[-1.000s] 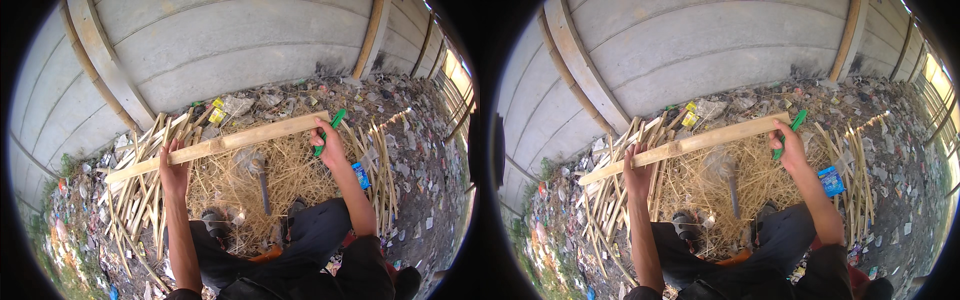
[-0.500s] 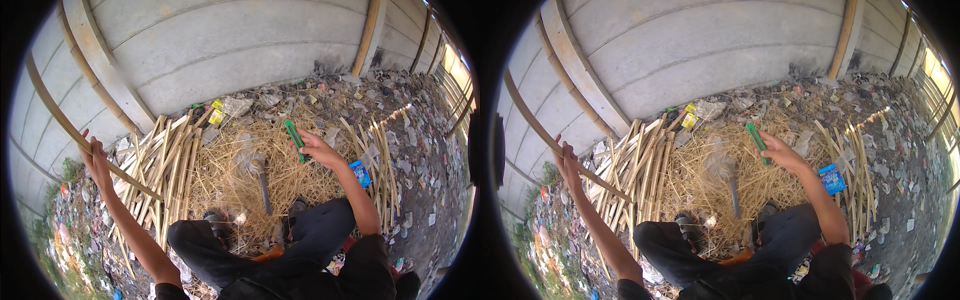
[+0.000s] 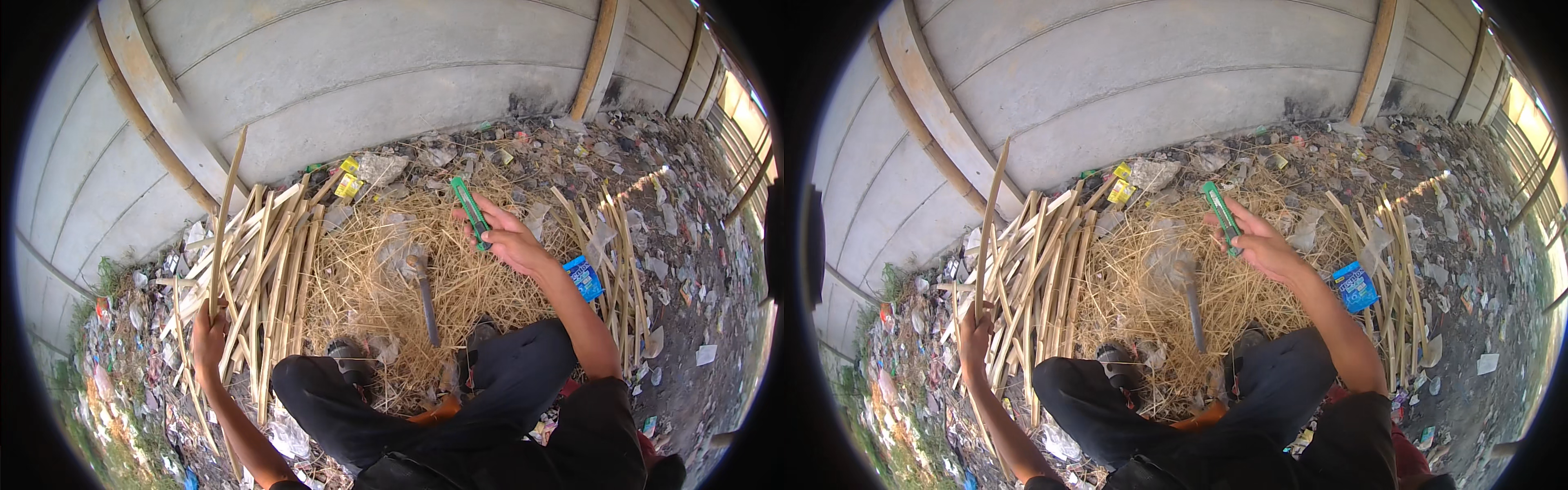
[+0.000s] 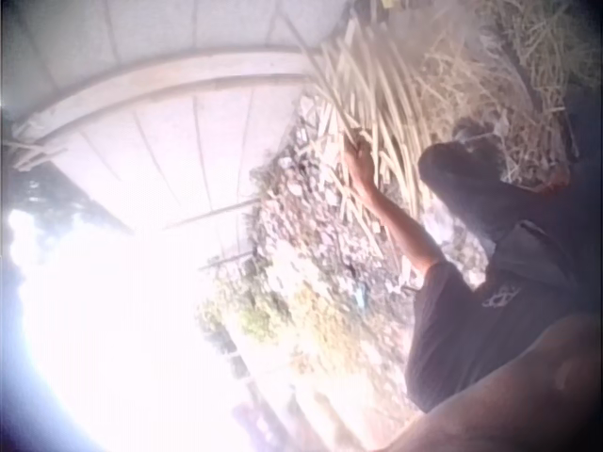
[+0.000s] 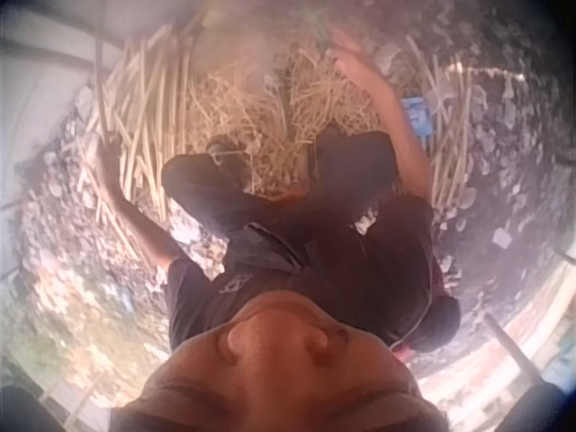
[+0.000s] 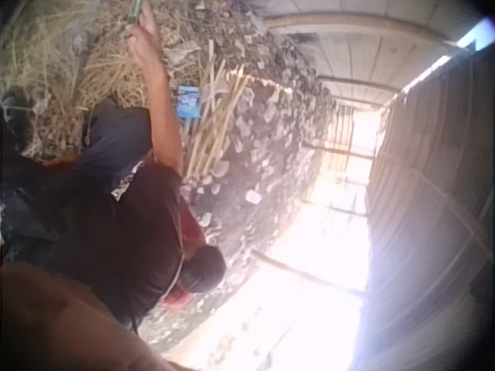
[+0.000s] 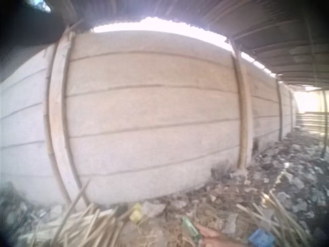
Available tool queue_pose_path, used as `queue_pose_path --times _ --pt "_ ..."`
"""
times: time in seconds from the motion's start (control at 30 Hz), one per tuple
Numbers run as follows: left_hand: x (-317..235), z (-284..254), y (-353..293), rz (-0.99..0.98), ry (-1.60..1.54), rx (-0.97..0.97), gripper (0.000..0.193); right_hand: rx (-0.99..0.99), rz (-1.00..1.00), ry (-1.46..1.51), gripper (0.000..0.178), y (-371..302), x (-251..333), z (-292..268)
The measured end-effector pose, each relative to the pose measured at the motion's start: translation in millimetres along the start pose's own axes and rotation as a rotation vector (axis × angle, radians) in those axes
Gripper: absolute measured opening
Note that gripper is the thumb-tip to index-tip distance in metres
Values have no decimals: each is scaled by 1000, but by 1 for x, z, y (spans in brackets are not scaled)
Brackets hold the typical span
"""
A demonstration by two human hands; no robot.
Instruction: The person sits on the ground and uses a machete to split a long bamboo pole into thin strips. They hold the pole with one hand and repeatedly strike it with the machete to separate the layers, creating a pile of bamboo strips.
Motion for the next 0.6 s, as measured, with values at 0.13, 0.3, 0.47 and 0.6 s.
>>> queue_pose_path --times 0.13,0.3,0.47,0.6 --pt "26 5 -26 -142 -108 51 23 -16 -5 -4 78 2 1 3" --pt "60 13 -45 -234 -315 136 23 20 -6 -57 78 1 3 13" --pt "67 23 -64 -254 -321 166 24 81 99 1 80 1 -11 14" --pt "90 30 -76 -296 -386 160 26 122 101 4 84 3 -14 23"
Point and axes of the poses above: each hand's wrist, its own y-axis towards the middle knuckle, its own z-axis out of the palm, x = y × z, the point moved 6 cm from there along y, towards the middle knuckle, and after that the axes turned 3 degrees about -y, right-handed, at the moved point
